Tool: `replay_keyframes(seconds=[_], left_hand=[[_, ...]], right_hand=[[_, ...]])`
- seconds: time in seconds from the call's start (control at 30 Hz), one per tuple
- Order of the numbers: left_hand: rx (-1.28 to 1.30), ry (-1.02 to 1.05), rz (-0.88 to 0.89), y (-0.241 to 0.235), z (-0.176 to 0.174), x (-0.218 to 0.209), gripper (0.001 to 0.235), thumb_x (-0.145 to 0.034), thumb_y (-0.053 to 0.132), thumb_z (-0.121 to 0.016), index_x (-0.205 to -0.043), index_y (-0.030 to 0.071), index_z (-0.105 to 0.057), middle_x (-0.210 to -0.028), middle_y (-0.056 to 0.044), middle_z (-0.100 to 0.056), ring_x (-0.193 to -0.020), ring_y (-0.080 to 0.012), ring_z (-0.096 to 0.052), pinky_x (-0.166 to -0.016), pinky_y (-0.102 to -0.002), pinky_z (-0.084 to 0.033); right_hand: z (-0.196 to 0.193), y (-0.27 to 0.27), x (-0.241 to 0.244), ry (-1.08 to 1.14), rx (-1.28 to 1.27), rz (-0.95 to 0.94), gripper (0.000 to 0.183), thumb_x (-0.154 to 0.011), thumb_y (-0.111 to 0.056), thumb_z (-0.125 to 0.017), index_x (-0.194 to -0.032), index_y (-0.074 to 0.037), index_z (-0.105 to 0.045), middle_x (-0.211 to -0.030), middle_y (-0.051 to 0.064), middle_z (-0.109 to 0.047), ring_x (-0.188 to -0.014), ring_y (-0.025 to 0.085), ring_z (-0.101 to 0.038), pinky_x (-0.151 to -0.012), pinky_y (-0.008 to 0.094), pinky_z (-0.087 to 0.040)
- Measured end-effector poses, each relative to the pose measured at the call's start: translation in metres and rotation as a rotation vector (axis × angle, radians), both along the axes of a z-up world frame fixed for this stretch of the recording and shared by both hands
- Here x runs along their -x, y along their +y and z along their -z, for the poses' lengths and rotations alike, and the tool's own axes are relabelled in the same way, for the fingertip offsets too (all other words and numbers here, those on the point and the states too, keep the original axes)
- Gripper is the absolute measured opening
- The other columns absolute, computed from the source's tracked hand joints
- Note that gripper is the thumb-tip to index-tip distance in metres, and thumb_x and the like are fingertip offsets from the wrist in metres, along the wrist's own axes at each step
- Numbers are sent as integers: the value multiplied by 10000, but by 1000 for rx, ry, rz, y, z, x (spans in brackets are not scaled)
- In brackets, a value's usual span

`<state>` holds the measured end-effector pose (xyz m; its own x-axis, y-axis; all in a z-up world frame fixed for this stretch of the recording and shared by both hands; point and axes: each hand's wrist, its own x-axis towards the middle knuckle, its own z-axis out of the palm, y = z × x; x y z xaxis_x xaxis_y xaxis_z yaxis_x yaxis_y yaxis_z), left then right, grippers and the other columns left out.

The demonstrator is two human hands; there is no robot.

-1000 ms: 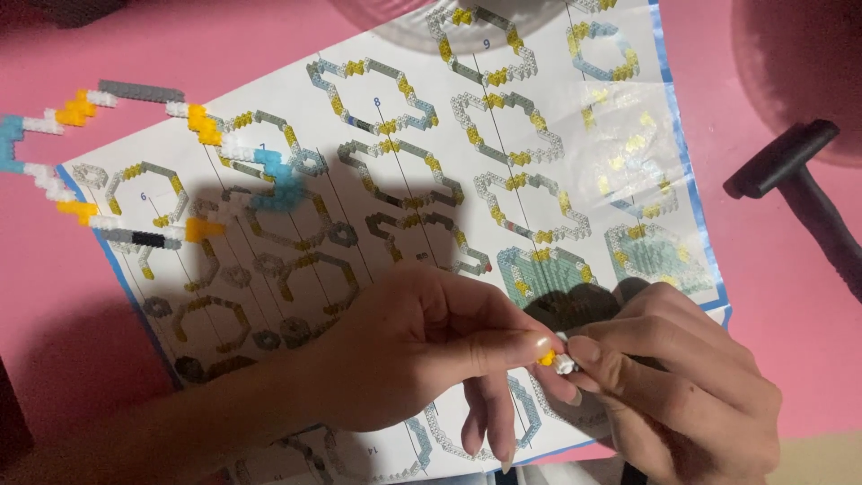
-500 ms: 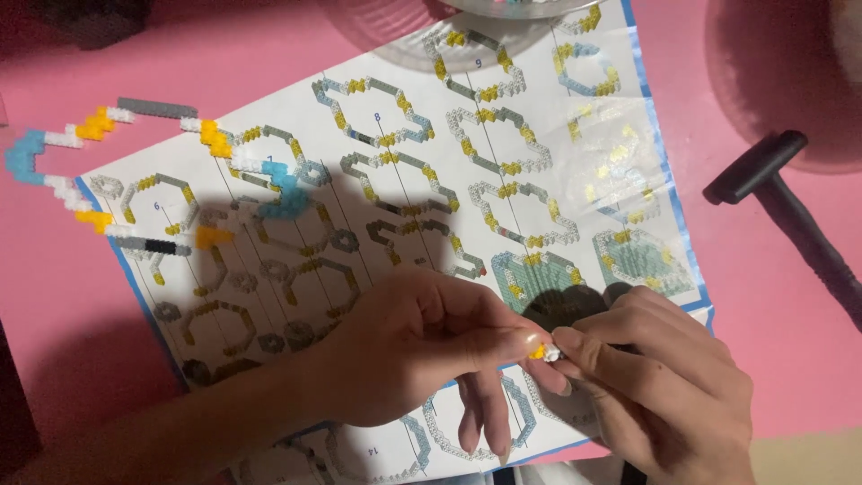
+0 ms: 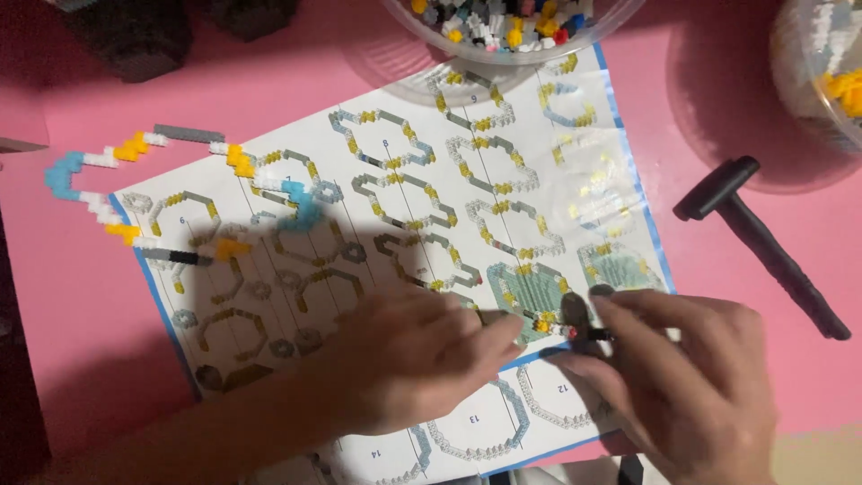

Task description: Assembling a model using small interlocking plastic toy blocks following a printed instruction sheet.

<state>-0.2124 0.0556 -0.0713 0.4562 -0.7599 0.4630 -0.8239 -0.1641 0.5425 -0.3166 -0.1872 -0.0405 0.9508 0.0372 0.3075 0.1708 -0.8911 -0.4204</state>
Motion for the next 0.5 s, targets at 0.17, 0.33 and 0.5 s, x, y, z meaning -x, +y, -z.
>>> replay_keyframes(seconds=[0.17, 0.33, 0.5], left_hand=[[-62, -425, 33, 3, 7, 6, 284, -1066, 59, -821, -1337, -12, -776, -831, 0, -354, -685, -172, -392, -537, -325, -358], [-150, -416, 96, 0, 14, 8, 381, -1111, 142, -771, -1452, -15, -702, -685, 53, -300, -600, -150, -349, -512, -338, -272], [-240, -501, 84, 0, 14, 10, 433, -1085, 102, -763, -1495, 9, -659, -651, 68, -335, -592, -136, -352, -515, -309, -303]], right_hand=[[1, -52, 20, -37, 62, 58, 75, -1124, 128, -653, -1133, 94, -720, -1153, 187, -783, -1038, 318, -674, -1063, 461, -487], [38, -85, 47, 91, 18, 386, 477, -1146, 79, -763, -1559, 271, -621, -1483, 400, -513, -1213, 447, -602, -1085, 496, -477], [29, -83, 56, 195, 79, 511, 184, -1249, 71, -650, -1400, 175, -666, -1429, 300, -617, -1113, 408, -635, -871, 451, -516]])
